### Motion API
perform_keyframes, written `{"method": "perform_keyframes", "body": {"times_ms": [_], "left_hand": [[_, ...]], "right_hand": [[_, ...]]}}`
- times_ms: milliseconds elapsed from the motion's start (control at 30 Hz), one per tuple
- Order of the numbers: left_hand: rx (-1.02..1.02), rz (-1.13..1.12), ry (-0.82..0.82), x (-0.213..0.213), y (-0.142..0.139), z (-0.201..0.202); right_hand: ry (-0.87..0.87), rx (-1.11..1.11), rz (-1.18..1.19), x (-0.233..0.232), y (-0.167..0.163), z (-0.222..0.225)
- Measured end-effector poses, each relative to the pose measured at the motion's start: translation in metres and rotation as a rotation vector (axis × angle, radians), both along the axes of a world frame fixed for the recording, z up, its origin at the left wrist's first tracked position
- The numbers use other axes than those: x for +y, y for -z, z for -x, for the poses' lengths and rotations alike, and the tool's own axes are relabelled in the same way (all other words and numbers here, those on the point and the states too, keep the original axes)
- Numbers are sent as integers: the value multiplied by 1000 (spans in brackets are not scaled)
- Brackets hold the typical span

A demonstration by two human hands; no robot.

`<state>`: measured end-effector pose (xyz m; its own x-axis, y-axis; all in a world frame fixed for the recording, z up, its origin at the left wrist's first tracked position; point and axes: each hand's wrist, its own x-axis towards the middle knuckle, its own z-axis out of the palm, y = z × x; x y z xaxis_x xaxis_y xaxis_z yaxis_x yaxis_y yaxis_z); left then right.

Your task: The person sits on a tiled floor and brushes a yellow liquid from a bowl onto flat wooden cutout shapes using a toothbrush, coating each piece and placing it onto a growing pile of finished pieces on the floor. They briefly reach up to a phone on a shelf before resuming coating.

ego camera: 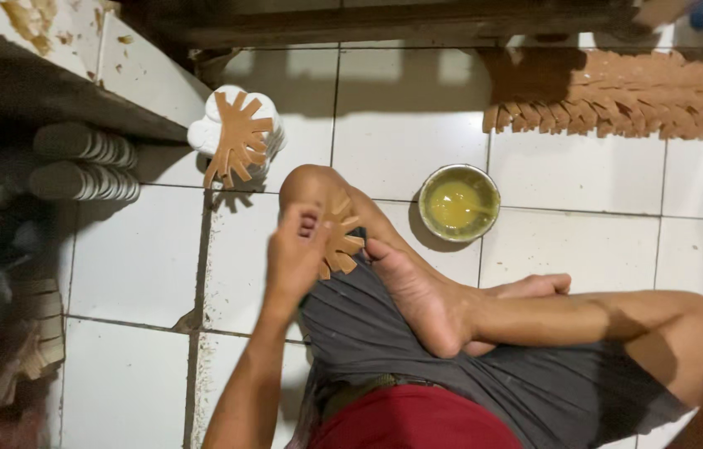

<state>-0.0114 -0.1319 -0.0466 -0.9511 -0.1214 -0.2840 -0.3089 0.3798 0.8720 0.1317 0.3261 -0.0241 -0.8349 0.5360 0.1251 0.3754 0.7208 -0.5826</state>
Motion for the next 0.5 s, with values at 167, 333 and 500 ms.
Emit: {"method": "perform_keyframes", "body": {"times_ms": [167, 333, 500], "left_hand": [[35, -586, -87, -5, -4, 7], [-53, -707, 274, 45, -13, -7], [-68, -685, 534, 76, -44, -12]], "right_hand": [[115, 247, 282, -58, -27, 21], [-46, 345, 536, -109, -21, 37], [-462, 351, 528, -132, -22, 39]]}}
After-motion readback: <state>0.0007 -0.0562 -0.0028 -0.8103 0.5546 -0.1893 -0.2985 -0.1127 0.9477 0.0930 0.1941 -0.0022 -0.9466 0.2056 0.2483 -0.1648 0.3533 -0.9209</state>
